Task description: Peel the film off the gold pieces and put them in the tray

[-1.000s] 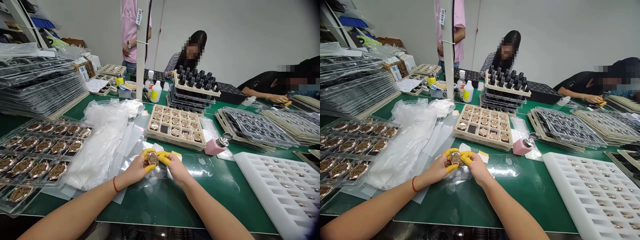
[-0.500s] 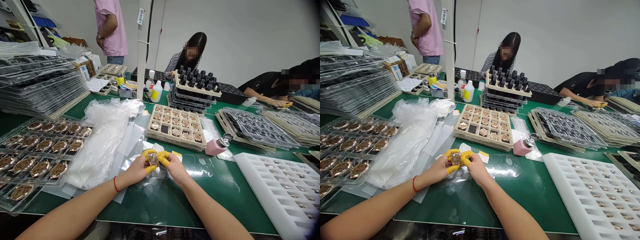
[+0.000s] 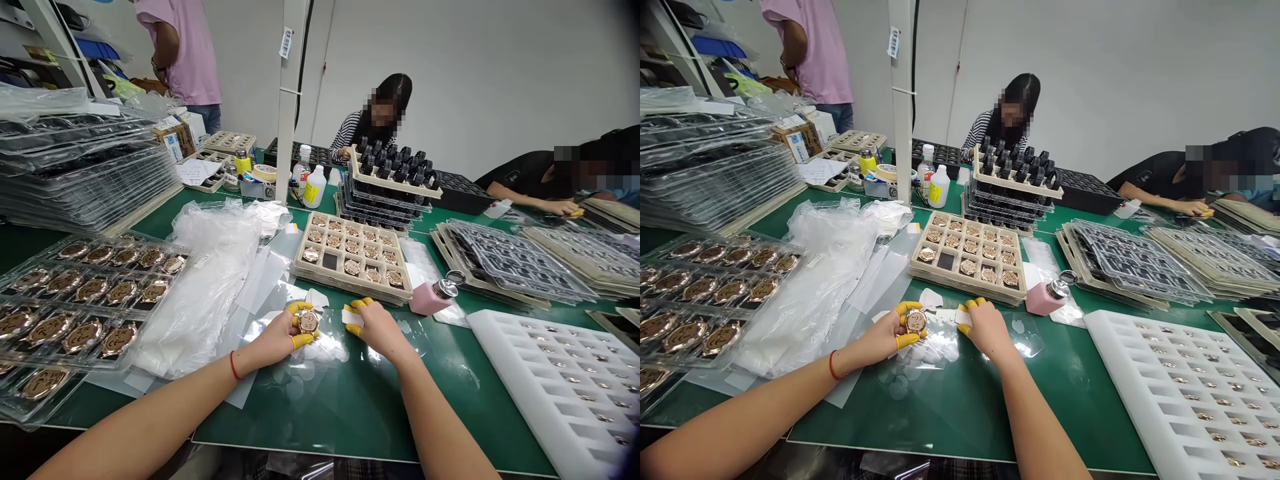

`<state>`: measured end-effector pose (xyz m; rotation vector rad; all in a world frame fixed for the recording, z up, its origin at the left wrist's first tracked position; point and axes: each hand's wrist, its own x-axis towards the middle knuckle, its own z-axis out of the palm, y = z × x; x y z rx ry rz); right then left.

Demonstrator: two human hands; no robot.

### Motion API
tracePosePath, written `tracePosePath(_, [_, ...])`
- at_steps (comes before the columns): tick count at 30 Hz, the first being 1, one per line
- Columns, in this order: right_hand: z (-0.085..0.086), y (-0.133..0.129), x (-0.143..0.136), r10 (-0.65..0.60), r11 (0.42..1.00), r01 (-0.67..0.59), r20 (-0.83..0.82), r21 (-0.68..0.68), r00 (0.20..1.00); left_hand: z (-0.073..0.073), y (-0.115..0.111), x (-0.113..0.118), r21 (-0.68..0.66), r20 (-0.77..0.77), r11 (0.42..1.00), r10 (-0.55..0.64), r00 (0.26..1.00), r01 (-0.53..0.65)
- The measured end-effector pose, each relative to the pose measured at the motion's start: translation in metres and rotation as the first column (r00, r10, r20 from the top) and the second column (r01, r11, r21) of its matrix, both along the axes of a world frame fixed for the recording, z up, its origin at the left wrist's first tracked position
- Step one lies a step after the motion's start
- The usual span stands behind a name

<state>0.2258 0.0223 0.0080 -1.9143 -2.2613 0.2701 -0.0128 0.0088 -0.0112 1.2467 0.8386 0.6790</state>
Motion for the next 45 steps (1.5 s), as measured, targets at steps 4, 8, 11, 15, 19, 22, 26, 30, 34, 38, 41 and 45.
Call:
tracePosePath(4, [-0.016,0.002,0.012,-0.059,0.997,0.056,-0.068,-0.051,0.996,-0.006,0.001,0.002,-0.012,0.026,1.000,-0.001,1.000,0.001])
tracePosePath(8, [-0.010,-0.012,-0.015,0.003,0.999,0.011,-0.274,0.048,0.962,-0.007,0.000,0.003,0.028,0.010,0.999,0.018,1.000,-0.019])
tracePosePath(11, [-0.002,-0.028,-0.043,0.248,0.964,-0.183,-0.407,0.192,0.879,-0.006,-0.001,0.003,0.070,0.021,0.998,-0.005,1.000,0.003])
tracePosePath(15, [-0.007,-0.038,-0.068,0.359,0.923,-0.302,-0.250,0.240,0.899,-0.004,-0.001,0.002,0.152,0.007,0.988,-0.043,0.999,0.041])
tracePosePath(19, [-0.016,-0.034,-0.072,0.327,0.922,-0.270,-0.185,0.279,0.927,-0.003,0.000,0.002,0.192,-0.030,0.981,-0.029,0.999,0.034])
tracePosePath(22, [-0.015,-0.034,-0.069,0.343,0.919,-0.270,-0.248,0.288,0.906,-0.003,0.000,0.003,0.178,-0.015,0.983,-0.035,0.999,0.037])
tracePosePath(26, [-0.011,-0.036,-0.065,0.375,0.902,-0.296,-0.232,0.314,0.898,-0.004,-0.001,0.004,0.141,0.012,0.988,-0.060,0.998,0.058])
tracePosePath(30, [-0.014,-0.026,-0.062,0.322,0.914,-0.262,-0.164,0.309,0.932,-0.004,0.000,0.003,0.137,0.008,0.988,-0.079,0.997,0.077])
tracePosePath(34, [-0.019,-0.012,-0.056,0.262,0.945,-0.195,-0.256,0.262,0.930,-0.003,0.000,0.002,0.055,0.058,0.994,-0.097,0.994,0.094])
tracePosePath(38, [-0.016,-0.012,-0.051,0.318,0.929,-0.191,-0.420,0.317,0.850,-0.003,0.001,0.002,-0.019,0.079,0.996,-0.091,0.993,0.092])
tracePosePath(41, [-0.009,-0.022,-0.053,0.424,0.878,-0.310,-0.290,0.366,0.858,-0.001,0.002,0.002,0.020,0.055,0.993,-0.117,0.992,0.116])
tracePosePath(45, [-0.004,-0.038,-0.060,0.513,0.815,-0.448,-0.100,0.368,0.852,0.003,0.003,0.002,0.056,0.067,0.993,-0.112,0.991,0.109])
